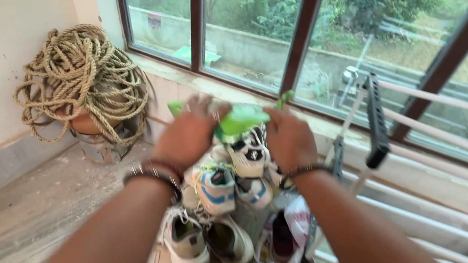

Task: Assemble a plastic and metal shoe rack by connecting poles and frames.

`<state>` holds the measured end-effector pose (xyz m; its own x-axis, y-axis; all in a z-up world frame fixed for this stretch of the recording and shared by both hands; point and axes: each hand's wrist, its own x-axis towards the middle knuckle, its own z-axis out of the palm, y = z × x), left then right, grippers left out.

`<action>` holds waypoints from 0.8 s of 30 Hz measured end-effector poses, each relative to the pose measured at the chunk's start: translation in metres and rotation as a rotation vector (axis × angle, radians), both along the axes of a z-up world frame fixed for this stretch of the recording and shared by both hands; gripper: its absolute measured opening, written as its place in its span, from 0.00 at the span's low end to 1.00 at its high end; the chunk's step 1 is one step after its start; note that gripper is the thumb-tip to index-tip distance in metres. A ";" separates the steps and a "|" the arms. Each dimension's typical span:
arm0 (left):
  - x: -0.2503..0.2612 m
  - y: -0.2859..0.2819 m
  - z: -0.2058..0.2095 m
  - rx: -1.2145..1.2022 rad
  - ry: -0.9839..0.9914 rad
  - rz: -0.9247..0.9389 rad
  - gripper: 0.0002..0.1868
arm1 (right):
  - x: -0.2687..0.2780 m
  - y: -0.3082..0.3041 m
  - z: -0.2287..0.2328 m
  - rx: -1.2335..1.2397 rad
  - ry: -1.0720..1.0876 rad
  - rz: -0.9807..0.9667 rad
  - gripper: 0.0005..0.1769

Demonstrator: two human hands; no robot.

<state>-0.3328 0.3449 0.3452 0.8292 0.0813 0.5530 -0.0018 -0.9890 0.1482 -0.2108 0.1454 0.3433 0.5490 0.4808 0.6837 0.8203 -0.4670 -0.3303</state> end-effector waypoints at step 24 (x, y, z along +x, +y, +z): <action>0.053 -0.070 -0.099 0.376 0.632 -0.020 0.35 | -0.001 -0.068 -0.104 -0.615 0.611 -0.173 0.27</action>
